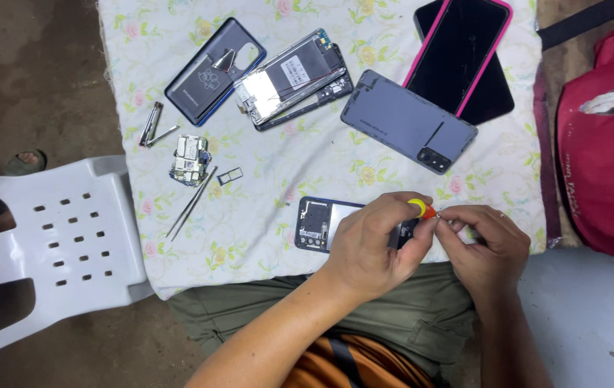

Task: The person uses a screwdriver to remove screws from the internal frame of a disassembled smartphone. They then place the back cover onto the phone body and align it. The person continues to work on the internal components of the device, manipulating small parts with the screwdriver and their fingers.

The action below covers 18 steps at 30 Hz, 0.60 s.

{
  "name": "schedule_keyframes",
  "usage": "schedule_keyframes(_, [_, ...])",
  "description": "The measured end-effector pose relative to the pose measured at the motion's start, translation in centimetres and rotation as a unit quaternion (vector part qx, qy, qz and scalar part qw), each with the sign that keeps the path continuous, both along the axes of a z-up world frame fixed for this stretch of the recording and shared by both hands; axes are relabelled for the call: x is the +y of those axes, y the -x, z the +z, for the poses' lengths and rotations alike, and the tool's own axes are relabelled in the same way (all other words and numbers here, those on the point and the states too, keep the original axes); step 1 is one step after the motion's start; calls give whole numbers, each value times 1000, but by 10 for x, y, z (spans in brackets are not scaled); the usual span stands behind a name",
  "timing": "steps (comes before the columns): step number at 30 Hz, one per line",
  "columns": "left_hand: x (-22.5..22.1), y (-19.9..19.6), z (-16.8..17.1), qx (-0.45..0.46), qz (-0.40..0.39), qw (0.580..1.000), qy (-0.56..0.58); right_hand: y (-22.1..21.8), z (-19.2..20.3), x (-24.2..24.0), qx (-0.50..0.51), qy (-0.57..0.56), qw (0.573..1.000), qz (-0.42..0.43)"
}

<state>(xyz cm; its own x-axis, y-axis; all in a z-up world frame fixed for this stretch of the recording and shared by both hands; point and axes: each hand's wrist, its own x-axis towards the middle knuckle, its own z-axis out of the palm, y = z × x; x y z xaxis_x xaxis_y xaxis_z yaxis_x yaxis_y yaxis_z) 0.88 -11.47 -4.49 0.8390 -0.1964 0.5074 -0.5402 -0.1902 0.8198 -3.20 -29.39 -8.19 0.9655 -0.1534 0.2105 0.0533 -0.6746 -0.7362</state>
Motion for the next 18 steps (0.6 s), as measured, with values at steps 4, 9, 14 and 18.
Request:
schedule_keyframes(4, [-1,2,0,11,-7,1000,2,-1,0,-1,-11,2,1000,7])
schedule_keyframes(9, [1,0,5,3,-7,1000,-18,2,-2,-3,10,12,1000,-1])
schedule_keyframes(14, [3,2,10,-18,2,999,-42,7,-10,-7,19,-9,1000,-3])
schedule_keyframes(18, [0,4,3,14,29,999,-34,11,-14,-8,11,-19,1000,-1])
